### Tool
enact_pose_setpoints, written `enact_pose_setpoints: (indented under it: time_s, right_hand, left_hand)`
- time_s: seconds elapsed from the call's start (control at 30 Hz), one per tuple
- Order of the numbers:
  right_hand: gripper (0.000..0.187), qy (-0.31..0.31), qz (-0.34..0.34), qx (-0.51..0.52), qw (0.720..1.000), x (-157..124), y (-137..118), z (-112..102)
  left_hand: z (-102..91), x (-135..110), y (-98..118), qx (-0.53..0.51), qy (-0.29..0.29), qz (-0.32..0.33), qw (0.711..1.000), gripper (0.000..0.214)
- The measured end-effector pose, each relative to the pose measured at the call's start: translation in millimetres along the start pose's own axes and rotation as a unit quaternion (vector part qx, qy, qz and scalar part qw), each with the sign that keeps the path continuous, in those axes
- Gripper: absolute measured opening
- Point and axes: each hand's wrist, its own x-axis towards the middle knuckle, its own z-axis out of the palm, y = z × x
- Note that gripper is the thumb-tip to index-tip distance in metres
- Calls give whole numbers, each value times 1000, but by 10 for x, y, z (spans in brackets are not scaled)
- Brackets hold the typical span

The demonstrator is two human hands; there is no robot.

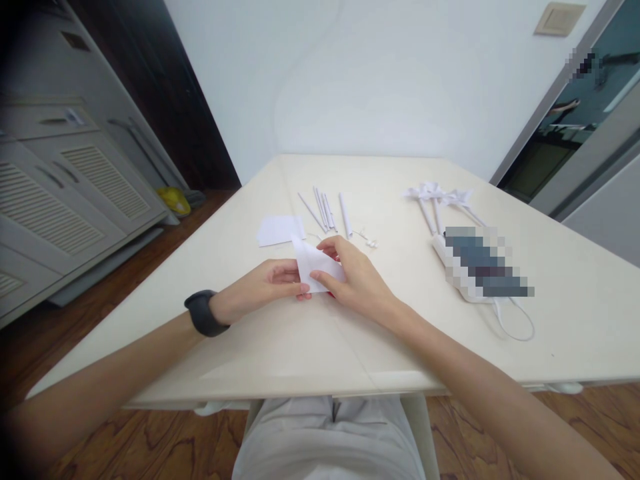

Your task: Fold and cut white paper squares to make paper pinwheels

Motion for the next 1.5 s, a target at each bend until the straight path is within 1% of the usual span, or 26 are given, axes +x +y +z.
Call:
enact_pose_setpoints:
  time_s: [0.07,0.13,0.3,0.4,0.47,0.67,0.9,1.17,1.33,1.5]
  right_hand:
    - [22,-21,28,26,999,2,8,1]
    - [19,-30,42,50,997,8,16,-3]
    - [18,-30,57,117,991,28,42,-22]
    - [17,-30,67,137,988,29,56,-27]
    - [17,-28,70,138,988,27,61,-29]
    - [15,-10,74,115,990,31,84,-30]
    - [13,3,71,113,991,36,97,-37]
    - [12,2,70,114,991,41,90,-24]
    - [11,4,74,116,990,36,113,-21]
    - [12,6,93,134,986,37,134,-23]
  left_hand:
    - [0,-1,-10,-4,-4,-4,1000,32]
    - [-6,-2,-12,-4,-4,-5,1000,33]
    - [-28,1,-3,2,-6,-9,1000,37]
    - [-28,-2,9,-4,1,-15,1000,37]
    - [-18,-6,20,-10,5,-24,1000,35]
    - [-6,-20,59,-27,8,-45,999,18]
    - [-57,-11,38,-88,20,-60,994,19]
    - [-56,7,11,-60,25,-57,996,18]
    - [-71,6,-13,-59,43,-54,996,18]
    - [-55,2,-2,-54,62,-62,995,18]
